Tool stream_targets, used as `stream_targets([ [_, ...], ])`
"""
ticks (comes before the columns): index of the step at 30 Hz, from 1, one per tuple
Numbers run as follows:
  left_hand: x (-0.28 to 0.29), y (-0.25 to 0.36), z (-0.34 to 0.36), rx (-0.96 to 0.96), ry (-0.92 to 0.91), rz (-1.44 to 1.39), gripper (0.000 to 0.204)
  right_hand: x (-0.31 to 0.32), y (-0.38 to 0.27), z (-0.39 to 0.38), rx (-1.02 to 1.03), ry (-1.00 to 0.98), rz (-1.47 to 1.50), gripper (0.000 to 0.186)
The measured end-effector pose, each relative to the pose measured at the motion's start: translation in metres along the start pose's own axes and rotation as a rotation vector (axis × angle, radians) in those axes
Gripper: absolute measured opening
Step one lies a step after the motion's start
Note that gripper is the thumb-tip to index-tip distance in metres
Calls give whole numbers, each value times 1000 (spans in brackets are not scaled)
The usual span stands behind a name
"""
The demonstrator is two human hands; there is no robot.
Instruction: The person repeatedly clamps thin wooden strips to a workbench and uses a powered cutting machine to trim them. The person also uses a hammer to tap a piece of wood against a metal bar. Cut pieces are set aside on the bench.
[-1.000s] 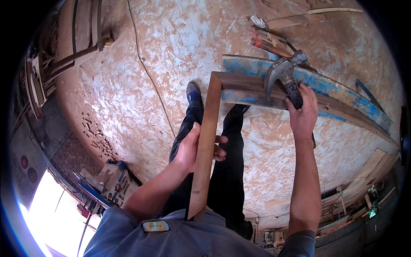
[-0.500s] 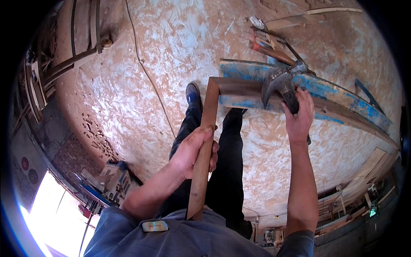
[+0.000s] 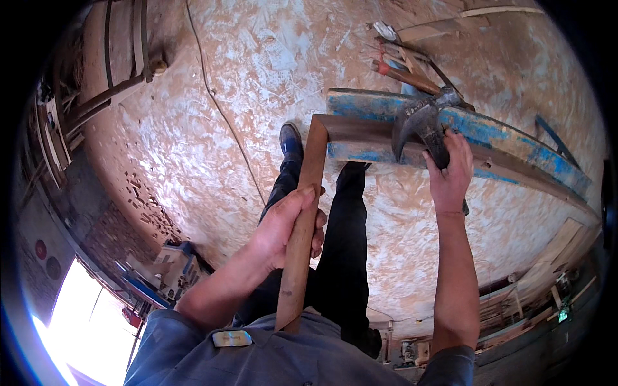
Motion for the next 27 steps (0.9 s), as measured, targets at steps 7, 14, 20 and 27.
stream_targets([
  [7,31,36,-3,-359,179,244,65,1,3,3,-49,-40,15,47],
  [14,-39,55,-81,-1449,184,1524,83,3,5,13,-107,-53,42,44],
  [20,-67,90,-92,-1457,-160,1366,87,0,10,18,-176,-86,42,42],
  [27,-95,89,-118,-1421,-233,1650,69,24,-27,5,-208,55,55,38],
])
Point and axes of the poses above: each hand's wrist, its own z-axis towards the middle knuckle, its own x-axis out of the back of the hand, y = z × x, the point moved 7 cm from there along z, towards the middle knuckle, and after that the axes turned 12 degrees about x, right-handed, at the moved point
